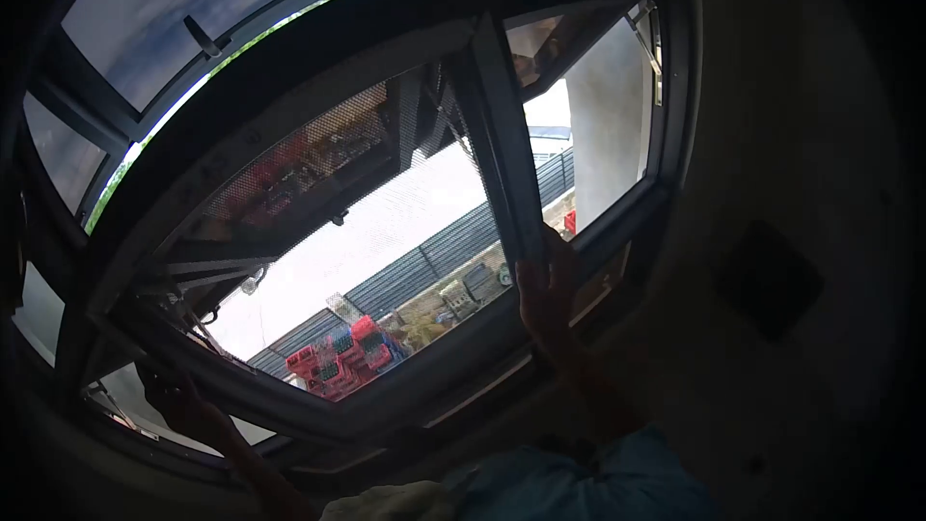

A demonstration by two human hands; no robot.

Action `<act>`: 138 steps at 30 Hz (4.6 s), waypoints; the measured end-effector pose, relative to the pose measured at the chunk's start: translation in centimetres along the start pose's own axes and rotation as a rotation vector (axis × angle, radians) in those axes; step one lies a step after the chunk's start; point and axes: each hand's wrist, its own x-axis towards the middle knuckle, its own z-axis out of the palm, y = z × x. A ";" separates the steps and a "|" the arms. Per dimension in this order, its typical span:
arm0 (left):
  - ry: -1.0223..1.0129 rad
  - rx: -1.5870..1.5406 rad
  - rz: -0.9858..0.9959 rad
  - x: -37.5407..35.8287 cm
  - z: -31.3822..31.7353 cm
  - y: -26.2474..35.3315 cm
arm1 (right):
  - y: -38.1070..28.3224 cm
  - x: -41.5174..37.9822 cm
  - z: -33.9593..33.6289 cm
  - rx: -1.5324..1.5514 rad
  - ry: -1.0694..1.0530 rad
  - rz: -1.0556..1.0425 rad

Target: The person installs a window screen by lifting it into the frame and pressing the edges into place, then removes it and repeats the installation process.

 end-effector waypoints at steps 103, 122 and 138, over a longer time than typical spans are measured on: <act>0.172 -0.633 0.249 -0.1 2.1 -6.2 | -0.8 1.4 2.9 -0.133 -0.015 0.017; 0.079 -0.561 0.235 -0.1 0.9 -6.1 | 0.7 1.6 1.5 -0.054 -0.026 0.024; 0.152 -0.091 0.543 0.2 3.2 -8.0 | 0.7 1.3 2.3 -0.009 -0.047 -0.075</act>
